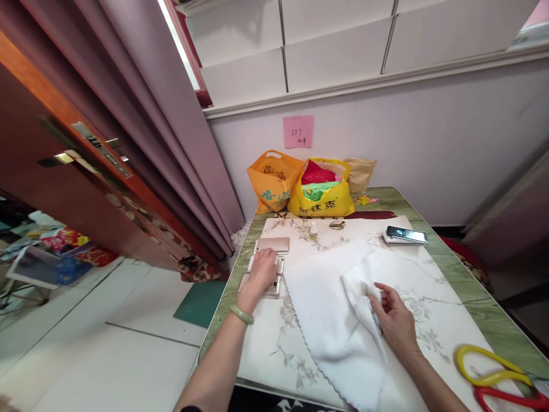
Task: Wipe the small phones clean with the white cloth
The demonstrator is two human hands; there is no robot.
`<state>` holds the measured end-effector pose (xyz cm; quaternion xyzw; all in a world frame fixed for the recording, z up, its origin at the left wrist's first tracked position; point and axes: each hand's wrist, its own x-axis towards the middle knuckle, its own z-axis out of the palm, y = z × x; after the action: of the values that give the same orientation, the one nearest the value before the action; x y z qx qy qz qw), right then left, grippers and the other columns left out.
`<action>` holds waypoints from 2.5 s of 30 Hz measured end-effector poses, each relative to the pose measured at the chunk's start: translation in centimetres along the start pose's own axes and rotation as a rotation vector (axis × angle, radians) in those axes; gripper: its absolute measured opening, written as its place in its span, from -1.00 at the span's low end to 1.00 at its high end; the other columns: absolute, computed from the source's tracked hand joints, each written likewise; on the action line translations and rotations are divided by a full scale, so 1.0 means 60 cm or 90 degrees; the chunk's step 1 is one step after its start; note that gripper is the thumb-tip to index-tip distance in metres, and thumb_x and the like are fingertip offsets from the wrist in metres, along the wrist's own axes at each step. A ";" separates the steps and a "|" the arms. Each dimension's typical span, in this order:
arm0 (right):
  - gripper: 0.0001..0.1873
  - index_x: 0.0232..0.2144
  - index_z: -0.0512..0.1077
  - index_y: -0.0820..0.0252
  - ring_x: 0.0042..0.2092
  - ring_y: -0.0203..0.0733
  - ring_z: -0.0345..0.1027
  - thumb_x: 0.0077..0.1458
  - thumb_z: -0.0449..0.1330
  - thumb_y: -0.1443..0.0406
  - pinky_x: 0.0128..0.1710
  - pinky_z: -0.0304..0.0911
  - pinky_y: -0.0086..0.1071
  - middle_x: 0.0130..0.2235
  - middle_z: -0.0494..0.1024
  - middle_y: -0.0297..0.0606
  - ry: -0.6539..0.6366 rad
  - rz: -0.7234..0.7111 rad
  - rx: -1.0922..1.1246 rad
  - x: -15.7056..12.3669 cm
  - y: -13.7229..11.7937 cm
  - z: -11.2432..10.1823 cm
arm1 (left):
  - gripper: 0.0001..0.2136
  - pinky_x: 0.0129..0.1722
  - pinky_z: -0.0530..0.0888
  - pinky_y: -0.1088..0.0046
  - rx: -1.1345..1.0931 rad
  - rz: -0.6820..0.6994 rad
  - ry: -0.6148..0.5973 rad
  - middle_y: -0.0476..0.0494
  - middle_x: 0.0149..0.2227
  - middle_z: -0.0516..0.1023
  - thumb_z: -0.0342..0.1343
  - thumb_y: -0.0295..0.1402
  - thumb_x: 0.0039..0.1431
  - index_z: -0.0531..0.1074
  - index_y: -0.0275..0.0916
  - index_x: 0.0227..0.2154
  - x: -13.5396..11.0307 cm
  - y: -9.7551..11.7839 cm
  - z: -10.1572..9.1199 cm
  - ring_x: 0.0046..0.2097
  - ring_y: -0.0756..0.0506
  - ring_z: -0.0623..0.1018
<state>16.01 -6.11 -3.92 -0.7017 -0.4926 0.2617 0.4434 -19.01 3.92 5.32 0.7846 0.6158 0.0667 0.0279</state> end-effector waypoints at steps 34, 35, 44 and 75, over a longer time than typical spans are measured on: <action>-0.56 -0.32 0.44 0.23 -0.54 -0.35 0.14 -0.09 0.33 0.00 -0.55 0.12 -0.49 -0.56 0.30 -0.48 0.107 0.121 0.342 0.032 -0.013 -0.029 | -0.59 -0.29 0.50 0.35 -1.544 -0.355 -0.242 -0.36 -0.11 0.57 0.05 -0.10 0.21 0.47 -0.37 -0.08 0.007 0.243 0.131 -0.23 -0.14 0.58; -0.57 -0.33 0.43 0.23 -0.54 -0.37 0.14 -0.12 0.35 0.02 -0.55 0.13 -0.50 -0.55 0.30 -0.50 0.146 0.140 0.362 0.046 -0.020 -0.042 | -0.58 -0.29 0.50 0.36 -1.546 -0.351 -0.253 -0.37 -0.09 0.56 0.05 -0.10 0.22 0.46 -0.38 -0.07 0.006 0.238 0.132 -0.22 -0.14 0.58; -0.64 -0.23 0.47 0.22 -0.36 -0.24 0.42 0.05 0.25 0.07 -0.35 0.36 -0.39 -0.32 0.55 -0.27 0.043 -0.042 0.400 0.058 -0.161 -0.001 | -0.59 -0.28 0.49 0.34 -1.570 -0.367 -0.273 -0.33 -0.14 0.59 0.04 -0.09 0.22 0.48 -0.36 -0.10 0.013 0.235 0.142 -0.24 -0.15 0.59; -0.20 0.37 -0.26 0.24 0.38 0.01 -0.22 0.29 -0.16 -0.07 0.31 -0.32 0.08 0.38 -0.15 -0.10 -0.246 -0.447 -0.433 0.023 -0.106 0.124 | -0.46 0.12 0.38 0.21 -1.571 -0.371 -0.251 -0.31 -0.02 0.55 0.00 0.07 0.18 0.44 -0.28 -0.01 0.006 0.232 0.139 0.09 -0.25 0.49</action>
<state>7.66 -1.35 -1.70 -0.5376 -0.8279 0.0475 0.1526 -4.37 1.22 -1.13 0.0724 0.2799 0.4653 0.8366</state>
